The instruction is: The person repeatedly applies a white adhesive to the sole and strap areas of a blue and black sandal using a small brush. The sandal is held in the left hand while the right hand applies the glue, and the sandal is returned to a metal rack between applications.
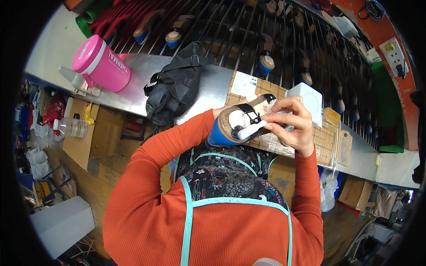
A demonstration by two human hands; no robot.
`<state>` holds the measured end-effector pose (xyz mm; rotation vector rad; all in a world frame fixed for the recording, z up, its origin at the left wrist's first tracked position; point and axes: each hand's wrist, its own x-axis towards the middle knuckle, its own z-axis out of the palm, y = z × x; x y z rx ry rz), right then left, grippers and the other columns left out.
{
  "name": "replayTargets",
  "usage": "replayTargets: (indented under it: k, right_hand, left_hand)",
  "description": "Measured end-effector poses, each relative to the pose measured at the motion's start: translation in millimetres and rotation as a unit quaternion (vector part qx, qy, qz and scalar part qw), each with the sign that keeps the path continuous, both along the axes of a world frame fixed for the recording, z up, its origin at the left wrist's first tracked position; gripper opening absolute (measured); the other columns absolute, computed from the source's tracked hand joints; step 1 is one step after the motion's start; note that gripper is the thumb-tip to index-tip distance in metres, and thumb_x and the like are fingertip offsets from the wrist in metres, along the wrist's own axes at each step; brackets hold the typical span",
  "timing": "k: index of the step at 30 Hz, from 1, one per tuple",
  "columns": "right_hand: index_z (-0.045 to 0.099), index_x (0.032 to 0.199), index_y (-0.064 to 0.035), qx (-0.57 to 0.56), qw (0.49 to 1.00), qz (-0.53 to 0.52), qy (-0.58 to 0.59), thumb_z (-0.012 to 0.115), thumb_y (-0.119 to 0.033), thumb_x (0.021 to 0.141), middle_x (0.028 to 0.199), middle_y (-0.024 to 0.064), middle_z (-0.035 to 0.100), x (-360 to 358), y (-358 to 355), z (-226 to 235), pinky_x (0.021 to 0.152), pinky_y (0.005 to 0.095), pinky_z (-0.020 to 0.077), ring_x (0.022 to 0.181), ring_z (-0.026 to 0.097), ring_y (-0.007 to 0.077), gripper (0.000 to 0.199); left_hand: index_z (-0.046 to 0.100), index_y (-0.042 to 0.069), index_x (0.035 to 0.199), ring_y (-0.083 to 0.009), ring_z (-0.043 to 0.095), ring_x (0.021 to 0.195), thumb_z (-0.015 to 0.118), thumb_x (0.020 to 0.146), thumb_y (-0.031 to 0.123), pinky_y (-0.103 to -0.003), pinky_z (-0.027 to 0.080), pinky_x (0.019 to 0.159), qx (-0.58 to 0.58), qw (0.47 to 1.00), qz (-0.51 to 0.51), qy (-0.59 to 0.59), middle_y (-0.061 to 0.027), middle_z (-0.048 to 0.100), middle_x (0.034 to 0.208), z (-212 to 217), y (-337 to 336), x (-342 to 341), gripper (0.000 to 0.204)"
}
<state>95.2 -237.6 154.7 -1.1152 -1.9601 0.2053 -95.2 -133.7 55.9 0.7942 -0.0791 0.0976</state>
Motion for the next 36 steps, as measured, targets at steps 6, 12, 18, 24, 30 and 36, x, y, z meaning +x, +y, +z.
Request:
replayTargets:
  k: [6, 12, 18, 24, 30, 36]
  right_hand:
    - [0.078, 0.091, -0.0167, -0.024, 0.999, 0.041, -0.026, 0.081, -0.018, 0.066, 0.088, -0.0001, 0.063, 9.2, 4.5, 3.8, 0.074, 0.0295, 0.033, 0.076, 0.051, 0.0152, 0.024]
    - [0.076, 0.094, -0.0196, 0.09, 0.941, -0.295, -0.141, 0.081, -0.016, 0.068, 0.088, -0.0005, 0.064, -7.2, -30.5, -5.4, 0.075, 0.0325, 0.0273, 0.069, 0.055, 0.0113, 0.027]
    - [0.076, 0.093, -0.0171, 0.069, 0.966, -0.241, -0.06, 0.081, -0.016, 0.067, 0.09, 0.001, 0.063, -42.4, -51.7, -20.9, 0.075, 0.0331, 0.0279, 0.075, 0.054, 0.0122, 0.026]
    - [0.077, 0.088, -0.013, 0.099, 0.928, -0.357, -0.023, 0.079, -0.013, 0.071, 0.092, 0.0015, 0.061, 6.2, 1.9, 0.8, 0.074, 0.0285, 0.0312, 0.068, 0.05, 0.0112, 0.017]
    - [0.075, 0.093, -0.0144, 0.237, 0.839, -0.479, -0.1, 0.077, -0.018, 0.075, 0.093, 0.0, 0.061, 6.3, 33.3, 4.8, 0.072, 0.0348, 0.0248, 0.069, 0.052, 0.0115, 0.018]
    - [0.075, 0.094, -0.0115, 0.066, 0.93, -0.342, 0.118, 0.078, -0.016, 0.075, 0.091, 0.0012, 0.06, -6.9, 20.8, -16.1, 0.074, 0.0294, 0.032, 0.07, 0.055, 0.0083, 0.02]
  left_hand:
    - [0.047, 0.003, 0.132, -0.037, 0.063, 0.095, 0.045, 0.1, 0.035, -0.036, 0.061, 0.07, -0.292, 0.95, -0.107, 0.033, -0.0213, 0.058, 0.114, 10.7, -14.3, -6.1, 0.046]
    - [0.038, 0.002, 0.141, -0.0268, 0.062, 0.112, 0.045, 0.092, 0.062, -0.037, 0.057, 0.089, -0.081, 0.974, 0.185, 0.1, -0.0202, 0.054, 0.132, 17.3, 11.4, 25.1, 0.078]
    - [0.039, 0.002, 0.141, -0.0211, 0.057, 0.117, 0.036, 0.091, 0.07, -0.033, 0.049, 0.098, 0.005, 0.963, 0.269, 0.03, -0.015, 0.052, 0.135, 25.0, 40.1, 22.6, 0.084]
    - [0.037, 0.002, 0.142, -0.0246, 0.053, 0.122, 0.05, 0.081, 0.076, -0.037, 0.043, 0.104, 0.083, 0.963, 0.255, 0.013, -0.0159, 0.05, 0.136, 33.4, 37.4, 37.4, 0.097]
    - [0.038, 0.002, 0.141, -0.0255, 0.062, 0.104, 0.045, 0.081, 0.078, -0.037, 0.055, 0.086, 0.05, 0.953, 0.299, 0.012, -0.0179, 0.053, 0.131, 16.6, 50.0, 46.1, 0.097]
    - [0.044, 0.003, 0.136, -0.0297, 0.066, 0.084, 0.037, 0.086, 0.076, -0.038, 0.058, 0.072, -0.047, 0.937, 0.339, 0.063, -0.0212, 0.062, 0.111, -0.4, 95.3, 52.9, 0.089]
